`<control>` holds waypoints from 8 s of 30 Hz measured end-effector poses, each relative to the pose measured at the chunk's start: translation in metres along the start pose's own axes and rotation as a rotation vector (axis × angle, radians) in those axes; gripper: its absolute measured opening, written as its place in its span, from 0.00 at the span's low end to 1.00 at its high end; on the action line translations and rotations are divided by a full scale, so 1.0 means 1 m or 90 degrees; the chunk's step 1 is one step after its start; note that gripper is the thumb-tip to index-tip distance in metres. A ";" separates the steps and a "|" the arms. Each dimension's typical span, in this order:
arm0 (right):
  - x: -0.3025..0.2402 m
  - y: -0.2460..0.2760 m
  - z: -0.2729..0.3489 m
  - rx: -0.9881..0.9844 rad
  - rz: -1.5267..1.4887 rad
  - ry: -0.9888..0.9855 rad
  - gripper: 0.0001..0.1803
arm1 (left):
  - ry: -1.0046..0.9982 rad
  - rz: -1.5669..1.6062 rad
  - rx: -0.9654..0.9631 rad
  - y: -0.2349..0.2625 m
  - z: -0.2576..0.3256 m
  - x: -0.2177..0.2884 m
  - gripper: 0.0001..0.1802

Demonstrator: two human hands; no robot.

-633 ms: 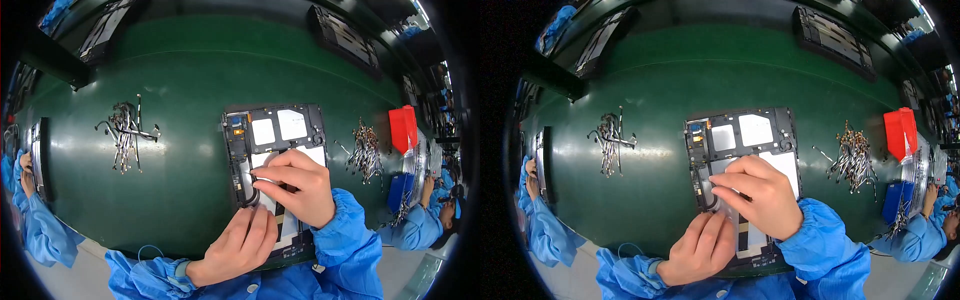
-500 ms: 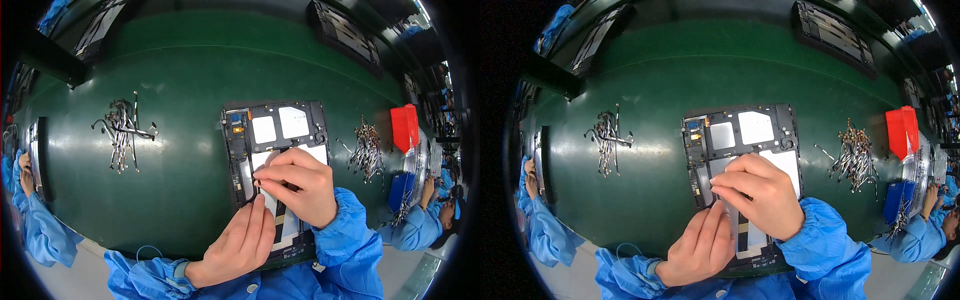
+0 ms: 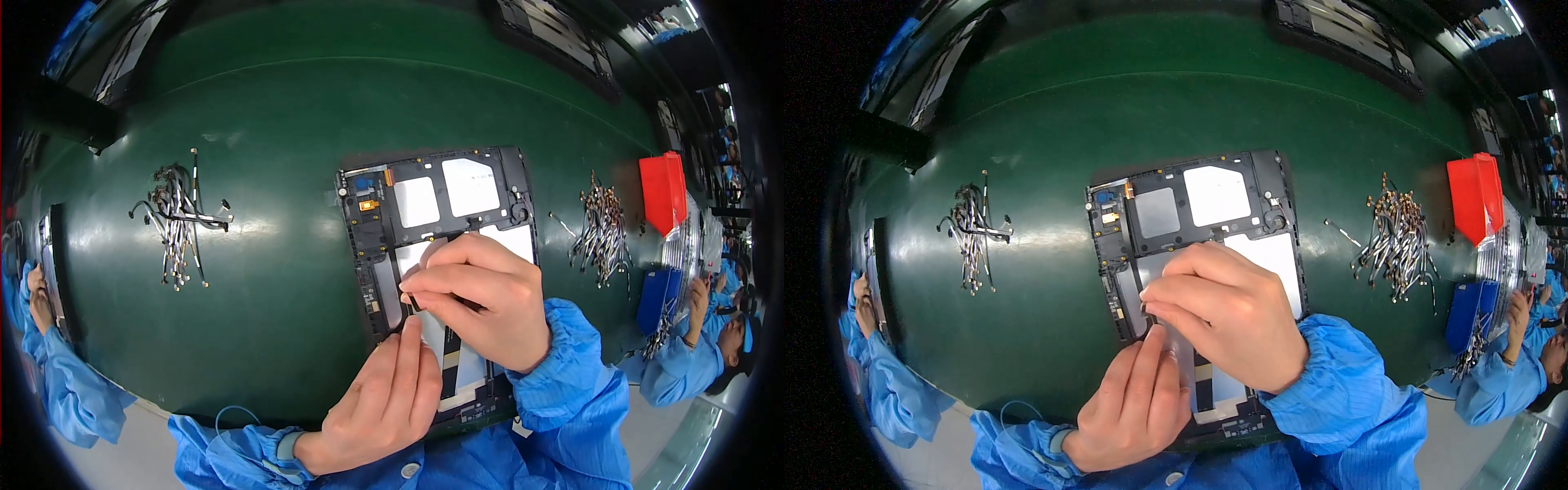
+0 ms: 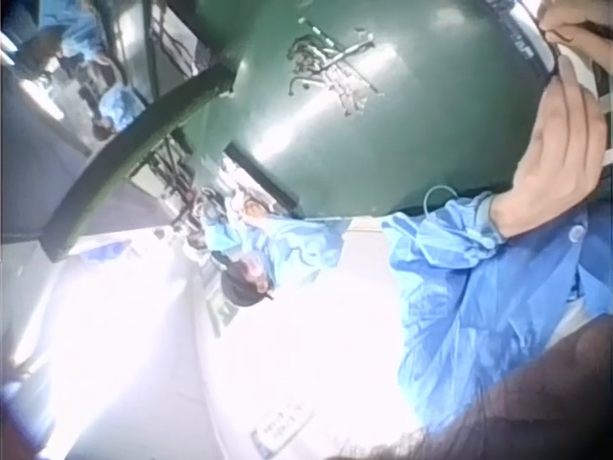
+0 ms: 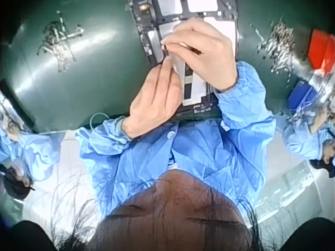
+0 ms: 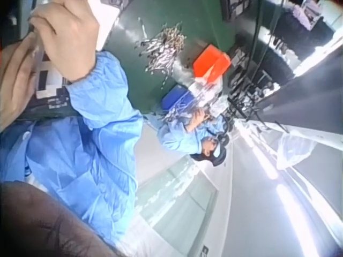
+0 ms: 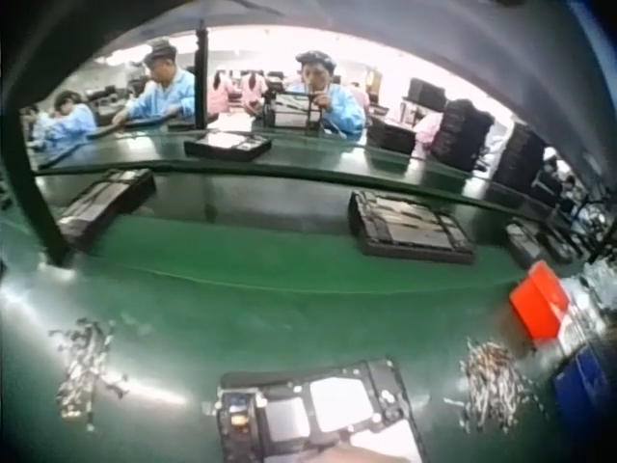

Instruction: The person connects ribbon cables and internal components to tablet frames by hand on an assembly line.

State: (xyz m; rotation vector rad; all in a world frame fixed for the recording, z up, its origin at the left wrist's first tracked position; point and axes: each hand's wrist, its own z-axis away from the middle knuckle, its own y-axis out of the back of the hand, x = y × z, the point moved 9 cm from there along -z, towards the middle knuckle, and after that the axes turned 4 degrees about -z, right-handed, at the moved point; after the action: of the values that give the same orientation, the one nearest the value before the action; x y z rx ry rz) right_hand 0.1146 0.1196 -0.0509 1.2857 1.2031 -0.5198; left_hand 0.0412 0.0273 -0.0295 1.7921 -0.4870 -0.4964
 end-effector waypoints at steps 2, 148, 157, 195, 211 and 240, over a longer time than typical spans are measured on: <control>-0.003 0.000 -0.001 0.009 -0.003 0.014 0.11 | -0.008 -0.023 0.014 -0.001 0.001 0.001 0.06; 0.095 0.374 0.073 0.625 0.639 -0.096 0.10 | 0.304 0.679 0.126 -0.079 -0.207 -0.259 0.15; 0.148 0.158 -0.192 0.274 0.206 -0.006 0.29 | 0.393 0.862 0.077 -0.113 -0.230 -0.285 0.17; -0.008 -0.015 0.015 -0.067 -0.176 -0.205 0.11 | 0.080 0.284 0.059 0.044 0.028 -0.081 0.15; -0.007 -0.014 0.004 -0.031 -0.086 -0.142 0.11 | -0.023 0.112 -0.018 0.004 0.014 -0.061 0.17; -0.030 -0.002 0.006 0.085 0.148 0.050 0.12 | -0.115 0.039 0.059 0.004 0.005 -0.018 0.07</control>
State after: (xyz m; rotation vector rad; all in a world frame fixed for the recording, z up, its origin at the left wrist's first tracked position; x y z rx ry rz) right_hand 0.1047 0.1041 -0.0266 1.5505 1.0788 -0.3876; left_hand 0.0236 0.0326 -0.0253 1.8237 -0.6984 -0.6052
